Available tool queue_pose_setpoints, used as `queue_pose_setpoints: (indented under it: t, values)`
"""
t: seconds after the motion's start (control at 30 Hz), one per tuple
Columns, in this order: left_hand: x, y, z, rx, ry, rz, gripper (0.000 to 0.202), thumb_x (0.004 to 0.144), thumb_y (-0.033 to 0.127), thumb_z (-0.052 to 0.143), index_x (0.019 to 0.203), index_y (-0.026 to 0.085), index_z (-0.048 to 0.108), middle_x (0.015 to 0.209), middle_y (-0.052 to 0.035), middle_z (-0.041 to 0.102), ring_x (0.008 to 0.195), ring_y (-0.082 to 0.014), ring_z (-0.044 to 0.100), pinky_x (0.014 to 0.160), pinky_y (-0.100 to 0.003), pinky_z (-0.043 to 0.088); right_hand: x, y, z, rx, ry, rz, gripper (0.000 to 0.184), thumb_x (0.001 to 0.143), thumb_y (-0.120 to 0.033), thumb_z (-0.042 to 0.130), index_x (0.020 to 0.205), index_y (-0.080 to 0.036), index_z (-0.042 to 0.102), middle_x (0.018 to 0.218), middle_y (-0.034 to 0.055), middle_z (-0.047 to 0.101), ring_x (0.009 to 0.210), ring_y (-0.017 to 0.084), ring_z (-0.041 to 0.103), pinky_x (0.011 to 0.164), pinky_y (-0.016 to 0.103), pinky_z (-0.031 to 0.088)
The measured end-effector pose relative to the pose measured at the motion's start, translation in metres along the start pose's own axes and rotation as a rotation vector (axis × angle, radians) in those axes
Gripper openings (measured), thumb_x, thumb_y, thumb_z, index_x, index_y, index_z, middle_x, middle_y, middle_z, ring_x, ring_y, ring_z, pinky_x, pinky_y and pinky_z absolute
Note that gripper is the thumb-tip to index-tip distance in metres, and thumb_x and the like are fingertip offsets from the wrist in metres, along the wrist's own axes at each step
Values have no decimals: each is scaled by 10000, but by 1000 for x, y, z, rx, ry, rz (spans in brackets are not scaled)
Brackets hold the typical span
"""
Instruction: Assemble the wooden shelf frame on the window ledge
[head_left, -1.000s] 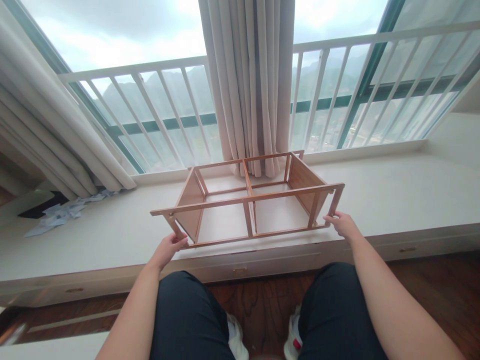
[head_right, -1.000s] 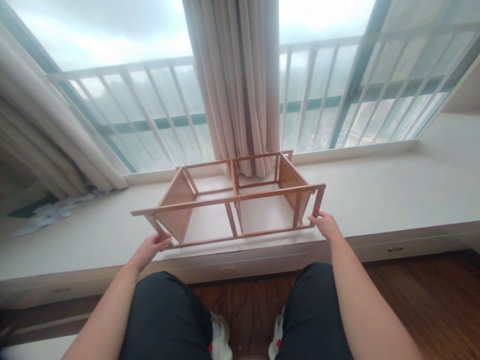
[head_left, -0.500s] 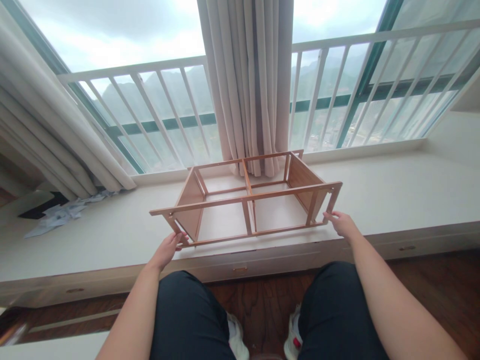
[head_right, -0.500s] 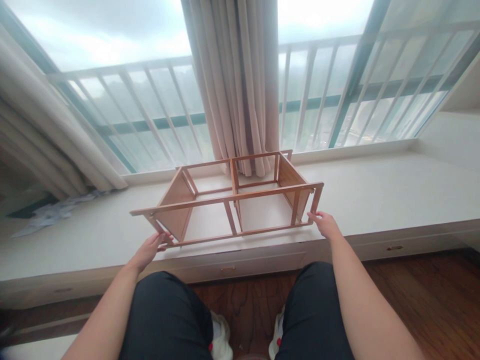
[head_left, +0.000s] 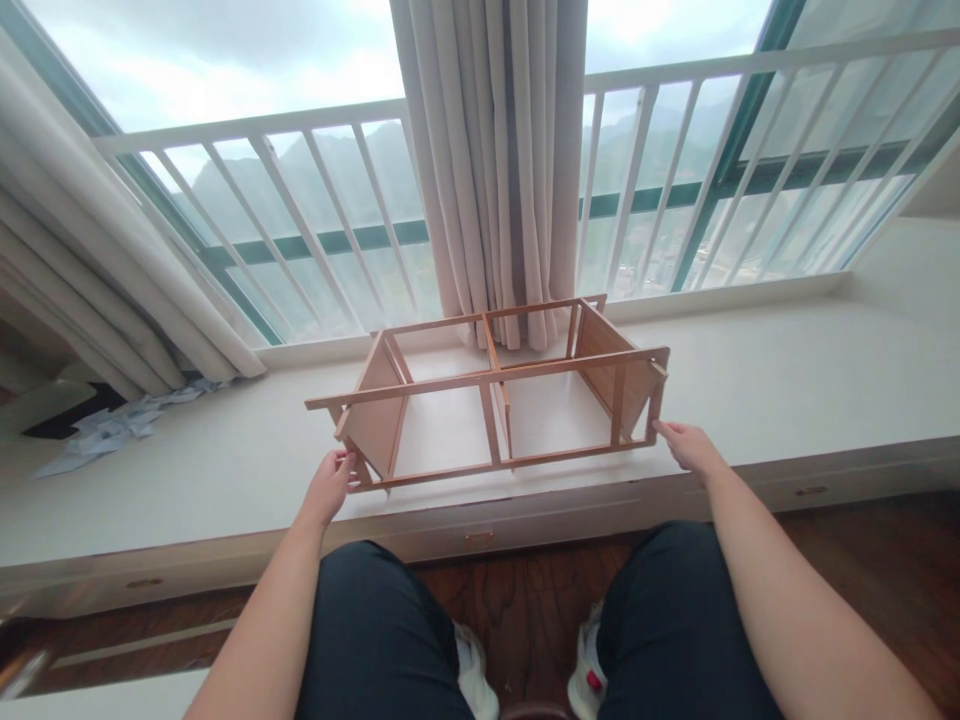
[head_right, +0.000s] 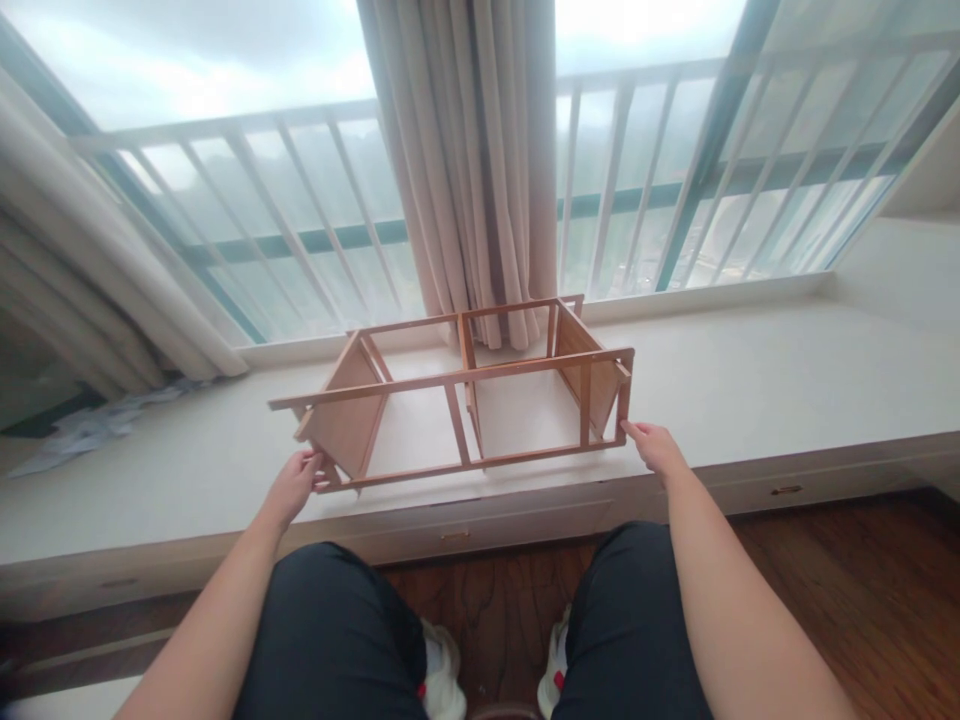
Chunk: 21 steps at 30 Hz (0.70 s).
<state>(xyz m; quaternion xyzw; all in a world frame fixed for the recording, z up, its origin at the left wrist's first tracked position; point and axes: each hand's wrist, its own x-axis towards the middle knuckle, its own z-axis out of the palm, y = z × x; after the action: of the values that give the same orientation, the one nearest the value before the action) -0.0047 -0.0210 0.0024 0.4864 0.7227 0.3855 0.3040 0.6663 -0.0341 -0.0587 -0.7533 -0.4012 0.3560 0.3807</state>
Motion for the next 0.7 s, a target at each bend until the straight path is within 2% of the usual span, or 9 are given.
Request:
queue_pose_setpoints:
  t: [0.13,0.27,0.43,0.53,0.7]
  values:
    - [5,6,1,73,45,26,445,802,624,535,905,192,558,881,-85,707,723,-214,699,593,-298,524,11,-2,1,-43,114,-39,737,677,-827,592,841,-119,715,474,-25,392,510,123,376,520,274,288]
    - [10,11,3,179,107,28,365,830,551,500,821,196,585,835,-87,726,743,-230,714,590,-283,498,18,-9,2,-98,247,-84,725,682,-808,582,832,-119,747,607,57,584,666,189,517,644,310,376]
    - [14,20,4,334,214,18,368,874,512,458,761,196,609,820,-119,739,767,-264,706,621,-311,464,19,-25,7,-165,351,-92,639,732,-743,552,781,-134,738,691,100,644,683,204,510,663,333,353]
    - [14,28,4,431,287,23,350,874,495,473,780,202,640,866,-140,751,821,-294,690,645,-330,421,18,-36,11,-186,388,-98,605,759,-712,531,758,-142,732,684,101,636,667,191,472,655,329,329]
    - [12,40,5,562,394,-4,364,882,498,473,957,224,700,942,-158,748,857,-347,670,639,-350,375,15,-52,19,-185,458,-104,543,789,-638,524,754,-140,736,701,107,650,666,177,453,657,313,315]
